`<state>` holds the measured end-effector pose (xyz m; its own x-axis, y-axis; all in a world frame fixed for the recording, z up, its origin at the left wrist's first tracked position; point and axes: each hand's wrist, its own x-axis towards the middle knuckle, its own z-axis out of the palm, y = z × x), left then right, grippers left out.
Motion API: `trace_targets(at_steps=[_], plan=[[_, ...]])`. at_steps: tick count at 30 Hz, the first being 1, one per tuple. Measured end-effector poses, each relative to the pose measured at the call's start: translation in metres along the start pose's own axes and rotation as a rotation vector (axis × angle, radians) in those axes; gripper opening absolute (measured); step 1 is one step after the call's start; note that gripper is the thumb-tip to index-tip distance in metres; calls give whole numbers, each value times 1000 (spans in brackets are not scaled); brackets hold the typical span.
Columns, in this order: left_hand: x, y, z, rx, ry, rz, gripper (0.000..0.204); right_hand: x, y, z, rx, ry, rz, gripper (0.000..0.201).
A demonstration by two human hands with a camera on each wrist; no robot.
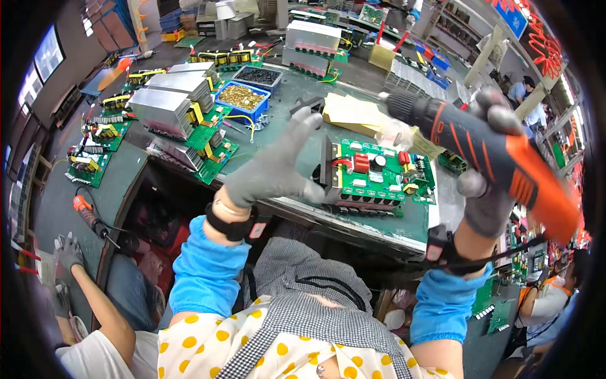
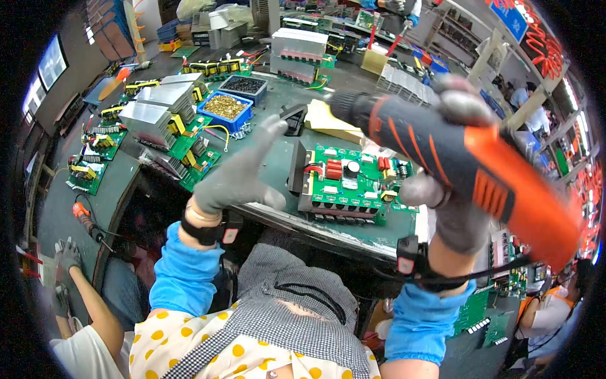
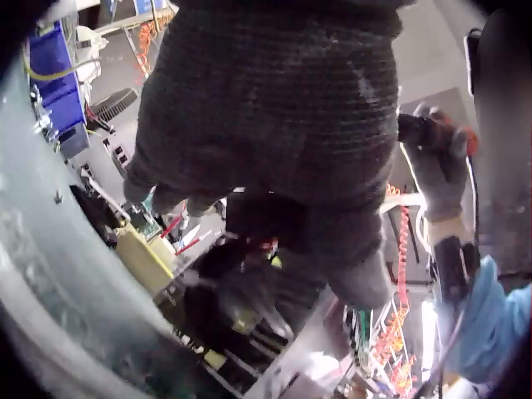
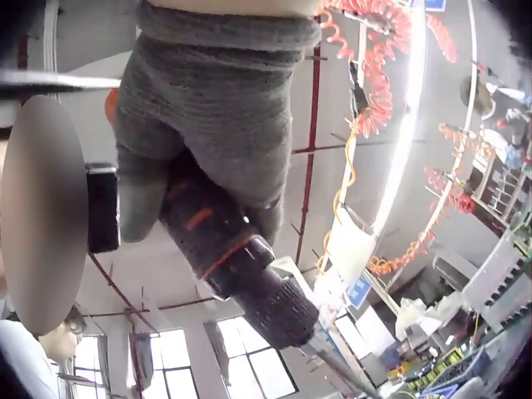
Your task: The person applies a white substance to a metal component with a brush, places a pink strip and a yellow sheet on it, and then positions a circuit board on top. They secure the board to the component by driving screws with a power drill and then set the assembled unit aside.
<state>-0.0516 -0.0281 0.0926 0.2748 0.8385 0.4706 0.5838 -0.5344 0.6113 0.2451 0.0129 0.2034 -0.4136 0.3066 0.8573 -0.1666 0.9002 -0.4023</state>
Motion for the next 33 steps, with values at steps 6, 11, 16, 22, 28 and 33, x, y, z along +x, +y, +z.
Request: trace_targets(at_steps=[6,11,16,22,28,33], plan=[[17,84,10,-936,-440,-330,58,-97,-7,19,-130,213,96,55],[31,98,61,-1167,-386,-261,40,-121,-23,53,-606,74,71,45],[33,110,68,-919,-362,-240,48,-190,-31,66,550,496,871,53],[56,110,66,-941,-532,-300,46,-208,-28,63,1492,430,839,88],[60,-52,18,299,-11,-359,31,-200,-19,44,1044,614,779,86],[59,-152,27,892,-232,-644,29,-206,-17,35,986,699,786,87]])
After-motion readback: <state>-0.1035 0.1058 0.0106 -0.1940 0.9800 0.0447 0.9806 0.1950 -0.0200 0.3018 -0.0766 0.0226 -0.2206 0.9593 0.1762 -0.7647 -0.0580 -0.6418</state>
